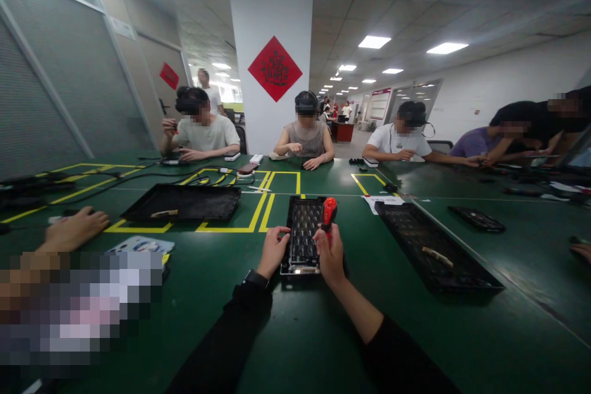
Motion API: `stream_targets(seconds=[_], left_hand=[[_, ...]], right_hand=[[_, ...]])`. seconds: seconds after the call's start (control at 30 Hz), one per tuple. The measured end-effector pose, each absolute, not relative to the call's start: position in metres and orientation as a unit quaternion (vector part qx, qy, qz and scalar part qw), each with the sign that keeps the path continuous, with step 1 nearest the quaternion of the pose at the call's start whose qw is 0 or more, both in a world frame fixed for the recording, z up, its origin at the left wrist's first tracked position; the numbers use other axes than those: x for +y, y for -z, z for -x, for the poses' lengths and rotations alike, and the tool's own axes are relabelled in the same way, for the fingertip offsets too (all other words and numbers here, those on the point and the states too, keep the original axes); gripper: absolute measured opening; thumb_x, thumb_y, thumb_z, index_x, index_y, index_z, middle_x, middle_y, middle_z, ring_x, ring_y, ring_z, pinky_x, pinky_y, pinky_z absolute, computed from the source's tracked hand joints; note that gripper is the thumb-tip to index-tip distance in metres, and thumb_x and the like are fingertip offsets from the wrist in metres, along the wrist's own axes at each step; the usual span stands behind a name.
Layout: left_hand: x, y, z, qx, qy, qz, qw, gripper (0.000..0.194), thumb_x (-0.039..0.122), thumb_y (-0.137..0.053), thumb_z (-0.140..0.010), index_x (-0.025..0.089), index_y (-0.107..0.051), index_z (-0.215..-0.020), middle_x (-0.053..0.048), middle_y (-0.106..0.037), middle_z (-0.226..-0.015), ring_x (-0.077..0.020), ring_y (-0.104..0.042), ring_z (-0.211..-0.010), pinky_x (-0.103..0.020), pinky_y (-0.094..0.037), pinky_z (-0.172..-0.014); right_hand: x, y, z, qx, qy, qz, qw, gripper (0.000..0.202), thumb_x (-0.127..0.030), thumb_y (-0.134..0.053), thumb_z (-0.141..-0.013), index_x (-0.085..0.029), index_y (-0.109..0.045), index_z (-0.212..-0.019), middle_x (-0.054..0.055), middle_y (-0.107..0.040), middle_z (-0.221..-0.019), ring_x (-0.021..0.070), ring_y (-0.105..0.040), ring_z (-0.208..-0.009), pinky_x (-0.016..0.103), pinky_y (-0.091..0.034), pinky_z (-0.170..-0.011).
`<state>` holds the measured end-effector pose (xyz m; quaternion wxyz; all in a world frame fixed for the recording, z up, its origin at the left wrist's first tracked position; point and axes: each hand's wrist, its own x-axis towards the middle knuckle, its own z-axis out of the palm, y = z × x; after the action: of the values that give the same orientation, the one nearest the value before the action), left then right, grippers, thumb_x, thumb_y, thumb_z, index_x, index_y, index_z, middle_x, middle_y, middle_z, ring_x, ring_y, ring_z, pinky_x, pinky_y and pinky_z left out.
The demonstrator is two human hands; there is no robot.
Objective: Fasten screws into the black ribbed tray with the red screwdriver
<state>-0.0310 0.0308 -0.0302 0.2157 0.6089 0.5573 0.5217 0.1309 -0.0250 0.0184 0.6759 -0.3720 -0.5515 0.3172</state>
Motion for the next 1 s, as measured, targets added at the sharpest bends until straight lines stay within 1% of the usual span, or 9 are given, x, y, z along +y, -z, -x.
stream_targets(seconds=[0.17,0.3,0.43,0.57,0.67,0.73,0.87,0.93,1.0], left_hand=[[0.032,0.030,0.032,0.566,-0.518,-0.603,0.217,0.021,0.024,-0.056,-0.072,0.016,-0.062,-0.090,-0.006,-0.058,-0.095,-0.0127,-0.055,-0.071,-0.031,-0.046,-0.073],[0.037,0.031,0.032,0.573,-0.529,-0.588,0.213,0.025,0.023,-0.059,-0.069,0.016,-0.062,-0.092,-0.005,-0.060,-0.092,-0.0114,-0.053,-0.066,-0.030,-0.046,-0.071],[0.038,0.032,0.030,0.590,-0.534,-0.569,0.206,0.024,0.024,-0.059,-0.068,0.015,-0.062,-0.090,-0.004,-0.062,-0.083,-0.0130,-0.056,-0.068,-0.030,-0.046,-0.071],[0.036,0.031,0.030,0.583,-0.536,-0.577,0.202,0.021,0.024,-0.057,-0.070,0.017,-0.061,-0.090,-0.004,-0.063,-0.086,-0.0152,-0.058,-0.078,-0.031,-0.045,-0.077],[0.036,0.031,0.030,0.585,-0.530,-0.578,0.208,0.021,0.024,-0.055,-0.072,0.018,-0.061,-0.091,-0.005,-0.063,-0.089,-0.0155,-0.058,-0.080,-0.031,-0.045,-0.077],[0.037,0.032,0.030,0.588,-0.525,-0.581,0.204,0.020,0.023,-0.055,-0.073,0.018,-0.061,-0.091,-0.005,-0.063,-0.089,-0.0154,-0.058,-0.080,-0.031,-0.045,-0.077],[0.040,0.035,0.031,0.588,-0.517,-0.590,0.198,0.021,0.022,-0.054,-0.074,0.017,-0.061,-0.093,-0.005,-0.063,-0.089,-0.0151,-0.058,-0.080,-0.031,-0.045,-0.078],[0.041,0.036,0.032,0.587,-0.517,-0.590,0.201,0.022,0.021,-0.054,-0.074,0.017,-0.061,-0.094,-0.005,-0.063,-0.089,-0.0150,-0.058,-0.080,-0.031,-0.045,-0.078],[0.043,0.038,0.032,0.582,-0.518,-0.593,0.204,0.022,0.021,-0.054,-0.074,0.017,-0.061,-0.094,-0.005,-0.063,-0.090,-0.0148,-0.058,-0.080,-0.031,-0.045,-0.078]], right_hand=[[-0.025,-0.020,-0.132,-0.576,-0.306,0.357,0.668,0.025,-0.039,-0.040,-0.089,-0.019,-0.054,-0.094,-0.004,-0.048,-0.062,0.0082,-0.037,-0.046,0.021,-0.034,-0.046],[-0.025,-0.020,-0.131,-0.569,-0.323,0.333,0.679,0.029,-0.039,-0.036,-0.090,-0.020,-0.045,-0.111,-0.001,-0.056,-0.076,0.0072,-0.040,-0.045,0.021,-0.035,-0.045],[-0.025,-0.018,-0.132,-0.593,-0.311,0.331,0.665,0.026,-0.037,-0.034,-0.092,-0.019,-0.046,-0.105,0.000,-0.058,-0.079,0.0064,-0.040,-0.046,0.020,-0.036,-0.046],[-0.025,-0.017,-0.131,-0.583,-0.296,0.354,0.669,0.029,-0.039,-0.045,-0.087,-0.019,-0.046,-0.109,0.002,-0.059,-0.083,0.0088,-0.047,-0.052,0.021,-0.038,-0.048],[-0.025,-0.018,-0.130,-0.579,-0.289,0.358,0.673,0.032,-0.037,-0.054,-0.083,-0.019,-0.045,-0.108,0.004,-0.060,-0.088,0.0114,-0.054,-0.063,0.022,-0.042,-0.054],[-0.026,-0.019,-0.130,-0.575,-0.291,0.362,0.673,0.031,-0.036,-0.055,-0.082,-0.020,-0.045,-0.107,0.003,-0.060,-0.088,0.0110,-0.054,-0.063,0.022,-0.042,-0.055],[-0.026,-0.019,-0.133,-0.592,-0.305,0.368,0.649,0.021,-0.036,-0.044,-0.089,-0.019,-0.049,-0.099,-0.002,-0.054,-0.070,0.0080,-0.044,-0.049,0.021,-0.037,-0.048],[-0.026,-0.018,-0.134,-0.601,-0.304,0.364,0.643,0.024,-0.036,-0.036,-0.092,-0.018,-0.053,-0.094,-0.005,-0.045,-0.059,0.0082,-0.040,-0.047,0.021,-0.036,-0.048],[-0.025,-0.017,-0.135,-0.596,-0.305,0.359,0.649,0.026,-0.035,-0.033,-0.093,-0.018,-0.053,-0.096,-0.006,-0.041,-0.055,0.0085,-0.039,-0.047,0.021,-0.035,-0.049]])
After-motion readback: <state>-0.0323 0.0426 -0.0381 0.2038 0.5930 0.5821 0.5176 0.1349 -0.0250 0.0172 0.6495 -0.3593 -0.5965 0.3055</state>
